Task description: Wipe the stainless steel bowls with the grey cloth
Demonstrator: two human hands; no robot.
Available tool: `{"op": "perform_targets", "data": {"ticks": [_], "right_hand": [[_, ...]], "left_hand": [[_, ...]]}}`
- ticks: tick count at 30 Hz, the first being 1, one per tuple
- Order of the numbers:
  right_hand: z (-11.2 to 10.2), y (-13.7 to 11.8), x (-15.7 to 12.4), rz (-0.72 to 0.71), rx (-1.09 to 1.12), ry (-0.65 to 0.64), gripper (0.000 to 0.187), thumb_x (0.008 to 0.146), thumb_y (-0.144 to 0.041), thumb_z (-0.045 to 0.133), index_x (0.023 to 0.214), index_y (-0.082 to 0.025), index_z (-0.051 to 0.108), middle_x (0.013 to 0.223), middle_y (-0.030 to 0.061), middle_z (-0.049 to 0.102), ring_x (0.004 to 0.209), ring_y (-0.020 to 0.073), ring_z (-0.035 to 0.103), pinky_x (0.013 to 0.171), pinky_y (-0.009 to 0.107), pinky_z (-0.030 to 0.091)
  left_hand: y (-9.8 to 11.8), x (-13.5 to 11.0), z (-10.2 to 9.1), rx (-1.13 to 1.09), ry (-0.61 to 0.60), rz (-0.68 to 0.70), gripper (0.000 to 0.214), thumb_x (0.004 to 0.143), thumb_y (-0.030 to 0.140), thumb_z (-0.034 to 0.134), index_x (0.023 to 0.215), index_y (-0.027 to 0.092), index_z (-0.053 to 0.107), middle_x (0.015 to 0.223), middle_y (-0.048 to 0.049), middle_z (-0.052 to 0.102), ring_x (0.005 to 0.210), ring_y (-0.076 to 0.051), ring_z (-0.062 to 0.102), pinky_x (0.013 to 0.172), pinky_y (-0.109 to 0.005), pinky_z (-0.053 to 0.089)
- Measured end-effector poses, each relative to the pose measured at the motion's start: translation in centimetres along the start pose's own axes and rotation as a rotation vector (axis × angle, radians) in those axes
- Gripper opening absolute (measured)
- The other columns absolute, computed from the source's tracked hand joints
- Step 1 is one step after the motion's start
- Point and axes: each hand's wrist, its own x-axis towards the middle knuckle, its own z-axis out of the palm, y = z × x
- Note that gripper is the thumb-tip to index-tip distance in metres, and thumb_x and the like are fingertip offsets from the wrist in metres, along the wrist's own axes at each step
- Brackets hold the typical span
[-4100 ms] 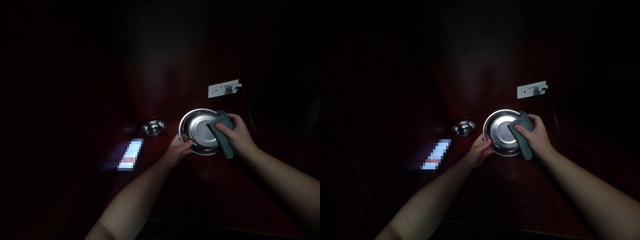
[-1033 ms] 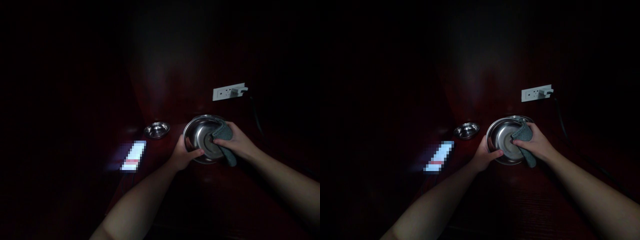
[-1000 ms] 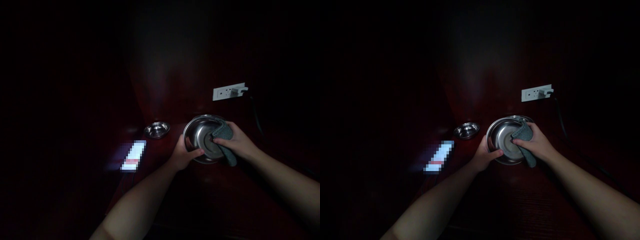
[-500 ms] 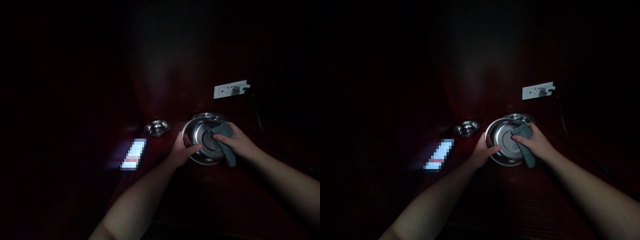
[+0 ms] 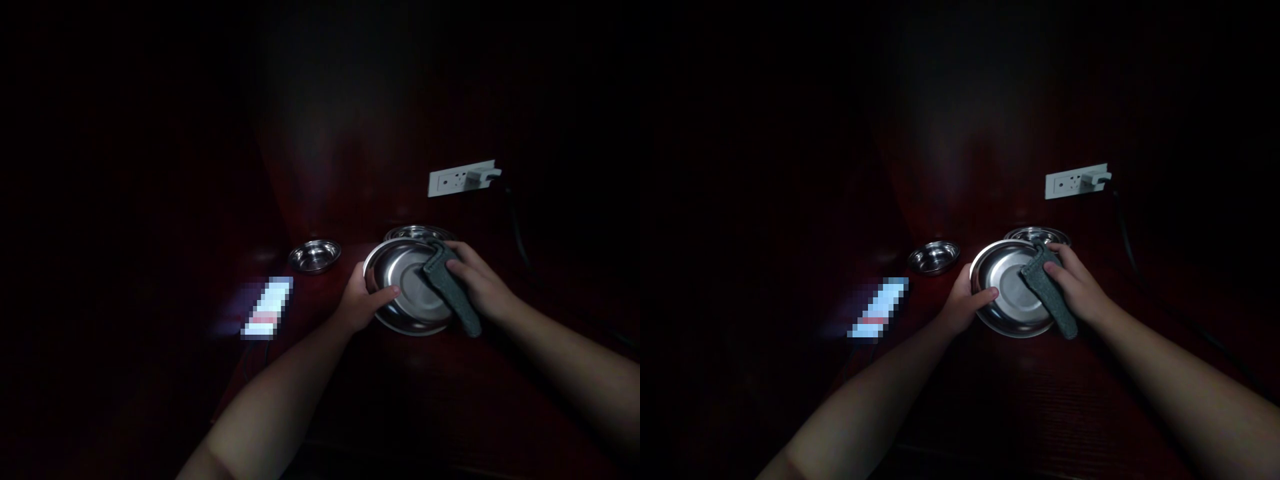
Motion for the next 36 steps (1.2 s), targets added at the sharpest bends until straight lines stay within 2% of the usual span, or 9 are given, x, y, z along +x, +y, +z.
{"op": "perform_targets", "data": {"ticks": [3, 7, 16, 20, 25, 32, 36], "right_hand": [[0.1, -0.1, -0.1, 0.051, 0.003, 0.033, 0.032, 0.077, -0.036, 0.058, 0.108, -0.028, 0.057, 0.099, 0.0004, 0.060, 0.094, 0.0247, 0.055, 0.082, 0.036, 0.042], [0.3, -0.3, -0.2, 0.133, 0.109, 0.043, 0.038, 0.074, -0.040, 0.067, 0.109, -0.029, 0.055, 0.093, -0.0005, 0.061, 0.082, 0.0214, 0.057, 0.071, 0.033, 0.045], [0.6, -0.7, -0.2, 0.145, 0.216, 0.097, 0.046, 0.062, -0.045, 0.080, 0.093, -0.027, 0.050, 0.078, -0.0033, 0.064, 0.066, 0.0175, 0.060, 0.056, 0.029, 0.048], [0.8, -0.6, -0.2, 0.125, 0.169, 0.108, 0.039, 0.062, -0.046, 0.079, 0.083, -0.026, 0.053, 0.066, -0.0044, 0.058, 0.056, 0.0152, 0.054, 0.048, 0.026, 0.043], [0.6, -0.8, -0.3, 0.075, 0.137, 0.100, 0.030, 0.065, -0.044, 0.077, 0.079, -0.026, 0.059, 0.072, -0.0015, 0.064, 0.062, 0.0168, 0.058, 0.052, 0.027, 0.046], [0.5, -1.1, -0.4, 0.073, 0.245, 0.014, 0.033, 0.063, -0.042, 0.079, 0.088, -0.027, 0.062, 0.082, -0.0009, 0.068, 0.067, 0.0175, 0.062, 0.056, 0.028, 0.049], [0.5, -0.6, -0.3, 0.052, 0.221, -0.014, 0.036, 0.066, -0.043, 0.077, 0.095, -0.028, 0.060, 0.087, -0.0004, 0.066, 0.076, 0.0194, 0.062, 0.063, 0.030, 0.050]], "left_hand": [[-0.1, 0.0, 0.0, -0.010, 0.028, 0.003, 0.063, 0.062, 0.034, 0.083, 0.114, 0.018, 0.052, 0.109, -0.0078, 0.063, 0.104, -0.026, 0.059, 0.091, -0.041, 0.045], [0.1, 0.0, 0.2, -0.019, 0.093, 0.030, 0.060, 0.063, 0.036, 0.081, 0.113, 0.017, 0.054, 0.104, -0.0070, 0.064, 0.099, -0.025, 0.060, 0.088, -0.040, 0.046], [0.2, -0.1, 0.4, -0.062, 0.107, 0.078, 0.064, 0.062, 0.036, 0.081, 0.116, 0.018, 0.053, 0.111, -0.0086, 0.065, 0.107, -0.027, 0.059, 0.093, -0.042, 0.045], [0.2, -0.1, 0.4, -0.040, 0.111, 0.068, 0.062, 0.063, 0.035, 0.081, 0.117, 0.018, 0.053, 0.110, -0.0087, 0.065, 0.106, -0.027, 0.060, 0.093, -0.042, 0.045], [0.1, -0.1, 0.4, -0.045, 0.104, 0.094, 0.063, 0.064, 0.035, 0.081, 0.117, 0.018, 0.052, 0.110, -0.0090, 0.065, 0.105, -0.027, 0.060, 0.092, -0.042, 0.045], [0.2, 0.0, 0.3, -0.080, 0.130, 0.106, 0.060, 0.063, 0.034, 0.081, 0.114, 0.018, 0.054, 0.110, -0.0079, 0.066, 0.105, -0.026, 0.060, 0.092, -0.040, 0.046], [0.1, 0.1, 0.3, -0.077, 0.153, 0.095, 0.059, 0.063, 0.034, 0.081, 0.113, 0.016, 0.054, 0.105, -0.0071, 0.065, 0.099, -0.025, 0.061, 0.088, -0.038, 0.046]]}}
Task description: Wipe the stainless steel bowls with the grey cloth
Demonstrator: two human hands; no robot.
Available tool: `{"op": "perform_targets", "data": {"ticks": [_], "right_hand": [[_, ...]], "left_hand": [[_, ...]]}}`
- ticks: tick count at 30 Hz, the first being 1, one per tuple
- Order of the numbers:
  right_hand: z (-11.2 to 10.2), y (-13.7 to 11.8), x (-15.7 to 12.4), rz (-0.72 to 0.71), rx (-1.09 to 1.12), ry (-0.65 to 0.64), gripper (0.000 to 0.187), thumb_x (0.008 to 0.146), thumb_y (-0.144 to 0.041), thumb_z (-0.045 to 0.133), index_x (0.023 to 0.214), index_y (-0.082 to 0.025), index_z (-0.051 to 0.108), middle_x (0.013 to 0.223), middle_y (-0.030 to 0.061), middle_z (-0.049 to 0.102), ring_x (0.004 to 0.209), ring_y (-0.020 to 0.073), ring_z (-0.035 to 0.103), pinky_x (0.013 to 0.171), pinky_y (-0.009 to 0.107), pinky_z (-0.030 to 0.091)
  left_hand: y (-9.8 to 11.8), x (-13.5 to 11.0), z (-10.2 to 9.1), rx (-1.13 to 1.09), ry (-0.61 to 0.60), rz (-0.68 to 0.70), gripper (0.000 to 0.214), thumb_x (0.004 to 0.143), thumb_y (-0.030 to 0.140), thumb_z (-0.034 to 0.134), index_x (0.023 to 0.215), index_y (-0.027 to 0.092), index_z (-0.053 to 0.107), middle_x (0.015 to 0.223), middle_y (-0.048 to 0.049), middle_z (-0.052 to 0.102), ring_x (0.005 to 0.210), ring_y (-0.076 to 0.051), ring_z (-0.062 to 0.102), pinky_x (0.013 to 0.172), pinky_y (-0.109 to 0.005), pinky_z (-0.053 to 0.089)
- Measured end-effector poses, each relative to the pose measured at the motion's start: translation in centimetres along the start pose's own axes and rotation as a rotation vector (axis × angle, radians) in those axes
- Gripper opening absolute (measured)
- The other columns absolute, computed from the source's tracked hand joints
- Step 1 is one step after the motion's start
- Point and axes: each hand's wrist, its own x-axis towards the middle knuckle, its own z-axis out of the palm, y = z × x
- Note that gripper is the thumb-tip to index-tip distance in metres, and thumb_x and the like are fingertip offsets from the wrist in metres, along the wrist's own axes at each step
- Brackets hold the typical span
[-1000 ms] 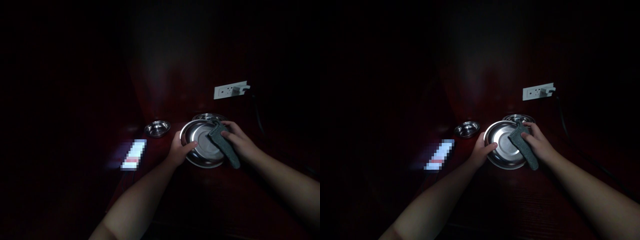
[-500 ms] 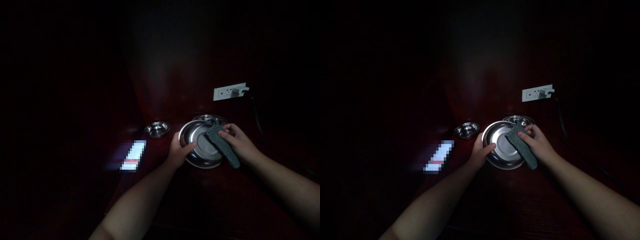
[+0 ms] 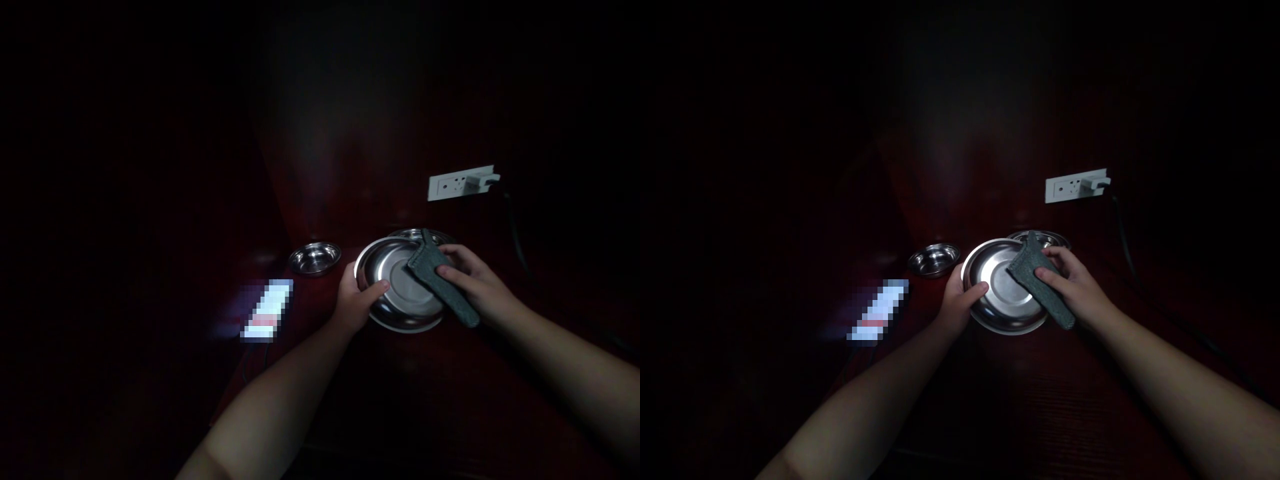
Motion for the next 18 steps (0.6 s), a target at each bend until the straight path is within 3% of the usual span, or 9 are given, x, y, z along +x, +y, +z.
{"op": "perform_targets", "data": {"ticks": [8, 18], "right_hand": [[-0.3, 1.3, 0.4, -0.064, -0.198, 0.048, 0.040, 0.072, -0.050, 0.070, 0.099, -0.026, 0.054, 0.090, 0.0032, 0.062, 0.081, 0.0240, 0.059, 0.067, 0.036, 0.050], [0.0, 0.3, 0.3, -0.064, -0.160, 0.030, 0.039, 0.066, -0.047, 0.075, 0.091, -0.025, 0.055, 0.085, 0.0026, 0.063, 0.074, 0.0216, 0.058, 0.062, 0.034, 0.048]], "left_hand": [[0.6, -0.1, 0.4, 0.034, -0.064, -0.048, 0.061, 0.062, 0.034, 0.081, 0.113, 0.016, 0.054, 0.108, -0.0084, 0.065, 0.103, -0.026, 0.060, 0.090, -0.039, 0.046], [0.4, 0.0, 0.1, 0.021, -0.132, -0.086, 0.062, 0.062, 0.034, 0.082, 0.115, 0.017, 0.055, 0.112, -0.0095, 0.066, 0.107, -0.027, 0.060, 0.093, -0.041, 0.045]]}}
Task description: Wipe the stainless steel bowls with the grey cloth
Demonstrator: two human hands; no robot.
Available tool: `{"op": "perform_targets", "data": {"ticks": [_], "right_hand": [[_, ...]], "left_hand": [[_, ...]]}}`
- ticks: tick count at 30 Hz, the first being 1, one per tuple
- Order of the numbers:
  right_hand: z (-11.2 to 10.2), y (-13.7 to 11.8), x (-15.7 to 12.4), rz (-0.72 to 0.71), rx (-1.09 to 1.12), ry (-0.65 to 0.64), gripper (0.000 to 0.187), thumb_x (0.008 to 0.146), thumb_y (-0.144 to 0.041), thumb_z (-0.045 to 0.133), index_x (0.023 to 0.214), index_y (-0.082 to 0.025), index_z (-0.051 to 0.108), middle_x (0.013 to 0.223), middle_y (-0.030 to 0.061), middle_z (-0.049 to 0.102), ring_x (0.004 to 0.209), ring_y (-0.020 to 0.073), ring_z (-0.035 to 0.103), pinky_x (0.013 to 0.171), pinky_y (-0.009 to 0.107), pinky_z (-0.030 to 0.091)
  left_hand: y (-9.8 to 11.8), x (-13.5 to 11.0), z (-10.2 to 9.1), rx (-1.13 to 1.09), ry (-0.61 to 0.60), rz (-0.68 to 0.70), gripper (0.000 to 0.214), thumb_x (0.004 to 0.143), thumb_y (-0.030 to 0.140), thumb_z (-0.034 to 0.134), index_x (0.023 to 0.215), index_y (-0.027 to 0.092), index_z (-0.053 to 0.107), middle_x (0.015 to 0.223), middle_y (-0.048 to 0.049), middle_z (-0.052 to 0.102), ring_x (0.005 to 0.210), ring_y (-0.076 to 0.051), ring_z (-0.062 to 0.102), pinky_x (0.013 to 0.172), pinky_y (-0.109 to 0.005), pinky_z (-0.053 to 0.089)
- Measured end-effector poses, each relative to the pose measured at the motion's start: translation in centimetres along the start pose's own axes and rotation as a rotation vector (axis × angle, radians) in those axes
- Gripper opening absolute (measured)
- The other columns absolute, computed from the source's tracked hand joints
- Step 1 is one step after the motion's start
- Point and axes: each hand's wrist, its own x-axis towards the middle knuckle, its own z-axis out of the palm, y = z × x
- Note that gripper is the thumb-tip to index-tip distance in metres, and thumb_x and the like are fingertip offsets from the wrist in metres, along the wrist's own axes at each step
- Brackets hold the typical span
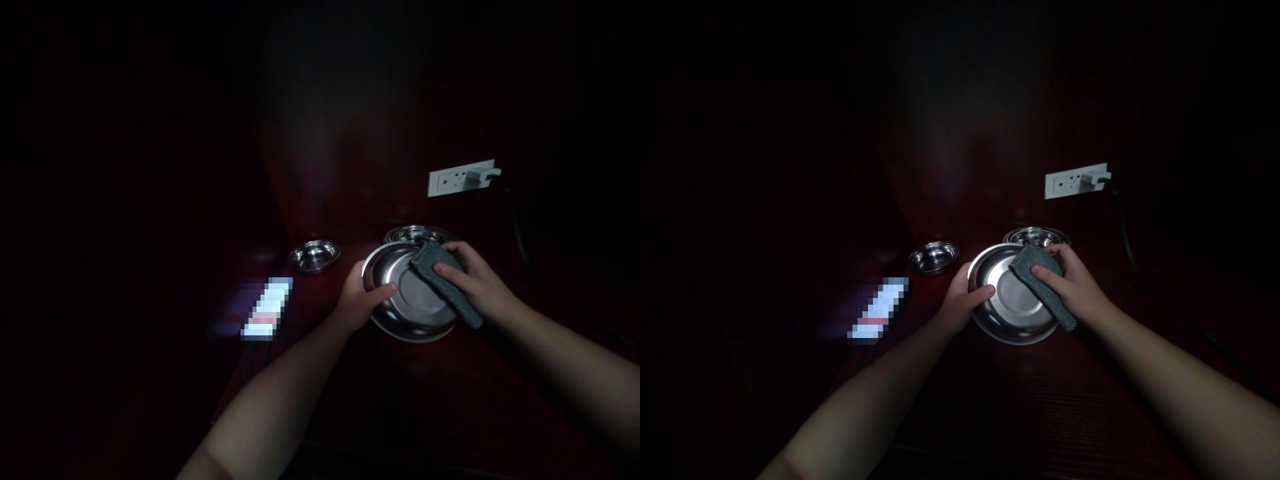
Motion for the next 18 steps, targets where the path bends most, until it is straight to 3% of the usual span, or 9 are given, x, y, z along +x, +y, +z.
{"op": "perform_targets", "data": {"ticks": [5, 9, 14, 18], "right_hand": [[-0.1, -0.2, 0.1, 0.020, 0.036, 0.070, 0.043, 0.062, -0.048, 0.077, 0.091, -0.025, 0.055, 0.082, 0.0019, 0.062, 0.069, 0.0205, 0.058, 0.059, 0.033, 0.047], [-0.1, -0.2, 0.2, 0.011, 0.065, 0.178, 0.041, 0.064, -0.049, 0.076, 0.091, -0.025, 0.055, 0.081, 0.0002, 0.060, 0.069, 0.0192, 0.057, 0.059, 0.032, 0.046], [0.0, 0.2, 0.4, 0.044, 0.092, 0.205, 0.042, 0.062, -0.048, 0.077, 0.090, -0.024, 0.056, 0.081, -0.0001, 0.061, 0.070, 0.0182, 0.056, 0.061, 0.031, 0.045], [-0.2, 0.6, 0.5, 0.080, 0.052, 0.185, 0.041, 0.064, -0.051, 0.076, 0.091, -0.025, 0.057, 0.081, 0.0000, 0.061, 0.071, 0.0184, 0.056, 0.062, 0.031, 0.044]], "left_hand": [[-0.4, 0.1, -0.5, -0.080, 0.012, -0.002, 0.063, 0.062, 0.038, 0.083, 0.115, 0.017, 0.054, 0.107, -0.0077, 0.066, 0.097, -0.023, 0.063, 0.088, -0.038, 0.048], [-0.4, -0.1, -0.5, -0.213, 0.010, -0.098, 0.058, 0.067, 0.041, 0.078, 0.115, 0.018, 0.054, 0.099, -0.0057, 0.066, 0.086, -0.020, 0.065, 0.081, -0.037, 0.049], [-0.9, -0.4, 0.0, -0.182, -0.099, -0.052, 0.070, 0.059, 0.031, 0.085, 0.119, 0.018, 0.052, 0.109, -0.0074, 0.065, 0.101, -0.023, 0.062, 0.091, -0.039, 0.047], [-1.4, -0.2, -0.2, -0.139, -0.098, -0.040, 0.072, 0.060, 0.033, 0.084, 0.122, 0.018, 0.051, 0.112, -0.0087, 0.064, 0.104, -0.026, 0.061, 0.094, -0.043, 0.045]]}}
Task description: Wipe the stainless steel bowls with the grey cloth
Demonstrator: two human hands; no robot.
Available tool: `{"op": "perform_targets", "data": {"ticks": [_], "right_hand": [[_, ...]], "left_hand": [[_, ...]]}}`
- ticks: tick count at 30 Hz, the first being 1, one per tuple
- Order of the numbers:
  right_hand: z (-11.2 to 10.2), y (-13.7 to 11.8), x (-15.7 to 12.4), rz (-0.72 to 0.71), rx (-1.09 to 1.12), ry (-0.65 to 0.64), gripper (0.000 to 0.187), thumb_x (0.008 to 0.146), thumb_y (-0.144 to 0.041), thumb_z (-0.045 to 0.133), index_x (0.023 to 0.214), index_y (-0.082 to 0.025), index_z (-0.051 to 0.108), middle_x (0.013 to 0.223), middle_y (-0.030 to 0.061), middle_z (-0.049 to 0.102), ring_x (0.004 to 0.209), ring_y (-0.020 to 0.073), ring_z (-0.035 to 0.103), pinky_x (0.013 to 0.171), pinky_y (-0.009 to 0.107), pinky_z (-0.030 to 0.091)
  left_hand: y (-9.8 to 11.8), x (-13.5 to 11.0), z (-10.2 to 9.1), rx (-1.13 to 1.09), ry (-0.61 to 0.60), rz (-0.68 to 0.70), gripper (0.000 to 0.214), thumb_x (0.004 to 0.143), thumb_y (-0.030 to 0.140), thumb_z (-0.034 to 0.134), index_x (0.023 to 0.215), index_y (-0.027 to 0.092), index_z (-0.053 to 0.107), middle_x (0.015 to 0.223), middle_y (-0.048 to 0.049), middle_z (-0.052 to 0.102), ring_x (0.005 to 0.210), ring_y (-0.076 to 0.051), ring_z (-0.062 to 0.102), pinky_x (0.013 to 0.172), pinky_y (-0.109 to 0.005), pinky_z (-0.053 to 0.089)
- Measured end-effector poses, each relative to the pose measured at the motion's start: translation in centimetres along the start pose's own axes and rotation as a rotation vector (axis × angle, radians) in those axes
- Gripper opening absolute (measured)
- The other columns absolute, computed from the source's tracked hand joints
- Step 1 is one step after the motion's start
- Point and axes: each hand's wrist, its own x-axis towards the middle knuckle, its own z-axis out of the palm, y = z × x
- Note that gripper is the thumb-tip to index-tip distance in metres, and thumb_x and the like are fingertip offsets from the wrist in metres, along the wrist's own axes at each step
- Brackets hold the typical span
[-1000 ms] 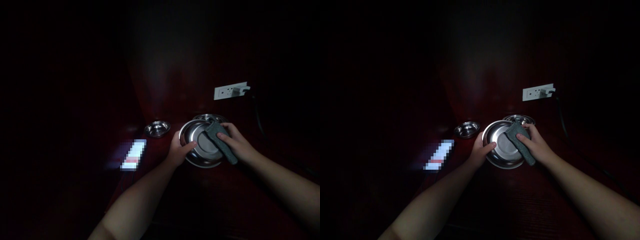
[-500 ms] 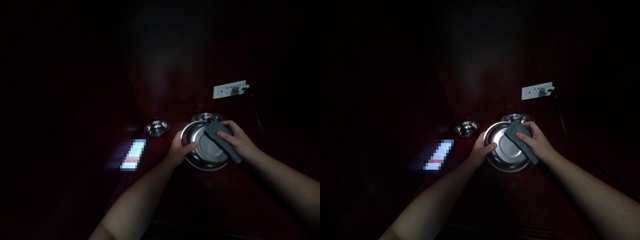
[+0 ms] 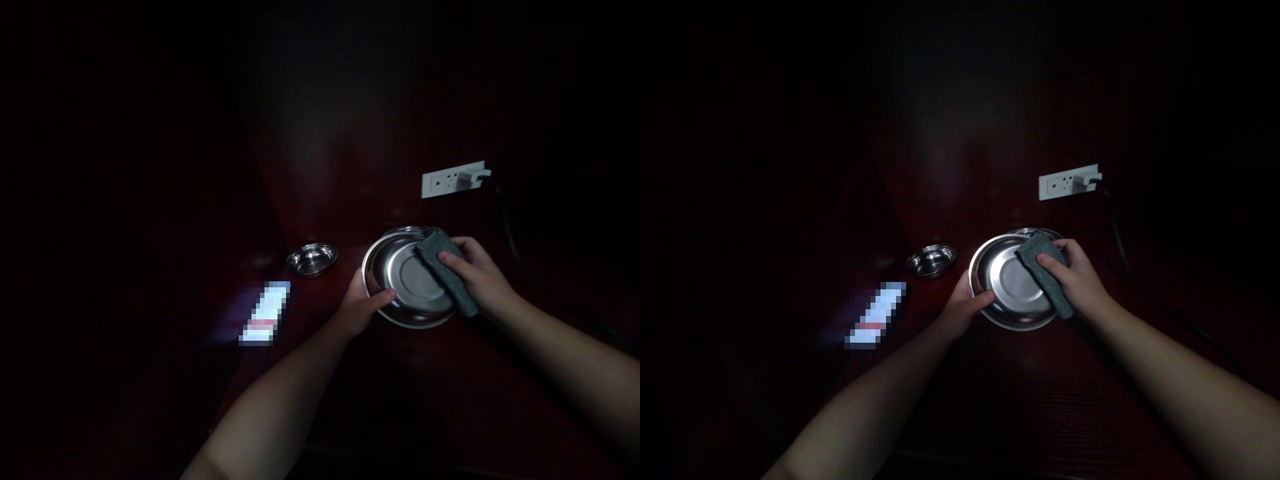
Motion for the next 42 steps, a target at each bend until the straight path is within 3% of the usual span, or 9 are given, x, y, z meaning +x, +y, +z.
{"op": "perform_targets", "data": {"ticks": [10, 21, 30, 35, 42], "right_hand": [[-0.1, 0.4, 0.2, -0.036, -0.045, -0.023, 0.037, 0.071, -0.057, 0.071, 0.087, -0.025, 0.059, 0.080, 0.0011, 0.063, 0.071, 0.0199, 0.058, 0.061, 0.032, 0.046], [0.0, -0.1, 0.3, 0.009, 0.063, -0.030, 0.036, 0.079, -0.060, 0.061, 0.088, -0.025, 0.059, 0.072, -0.0020, 0.061, 0.062, 0.0169, 0.057, 0.055, 0.028, 0.046], [-0.4, 0.3, 1.5, 0.009, -0.024, -0.071, 0.037, 0.078, -0.054, 0.060, 0.090, -0.019, 0.061, 0.082, 0.0036, 0.068, 0.072, 0.0186, 0.063, 0.064, 0.029, 0.049], [-0.6, 0.2, 1.8, 0.030, -0.079, -0.167, 0.035, 0.079, -0.051, 0.055, 0.092, -0.018, 0.059, 0.086, 0.0056, 0.069, 0.079, 0.0211, 0.064, 0.069, 0.031, 0.050], [-1.0, 0.3, 2.1, -0.015, -0.254, -0.152, 0.023, 0.083, -0.036, 0.047, 0.090, -0.018, 0.058, 0.088, 0.0063, 0.068, 0.084, 0.0208, 0.063, 0.079, 0.031, 0.049]], "left_hand": [[0.1, 0.2, -0.3, 0.058, 0.034, 0.008, 0.075, 0.062, 0.038, 0.083, 0.126, 0.018, 0.049, 0.116, -0.0109, 0.063, 0.109, -0.030, 0.060, 0.097, -0.048, 0.045], [1.0, 0.1, 0.0, 0.088, 0.018, 0.039, 0.075, 0.062, 0.034, 0.083, 0.126, 0.017, 0.048, 0.123, -0.0123, 0.061, 0.114, -0.028, 0.058, 0.099, -0.044, 0.044], [2.5, -0.3, 1.1, 0.151, -0.030, 0.097, 0.067, 0.068, 0.032, 0.080, 0.126, 0.016, 0.049, 0.123, -0.0120, 0.063, 0.113, -0.027, 0.060, 0.094, -0.040, 0.046], [3.6, -0.5, 1.6, 0.281, 0.009, 0.115, 0.062, 0.070, 0.036, 0.078, 0.122, 0.016, 0.051, 0.117, -0.0115, 0.066, 0.108, -0.028, 0.062, 0.091, -0.040, 0.048], [4.2, -0.9, 1.8, 0.503, 0.056, 0.176, 0.057, 0.069, 0.037, 0.077, 0.117, 0.019, 0.052, 0.110, -0.0081, 0.067, 0.100, -0.025, 0.063, 0.086, -0.037, 0.050]]}}
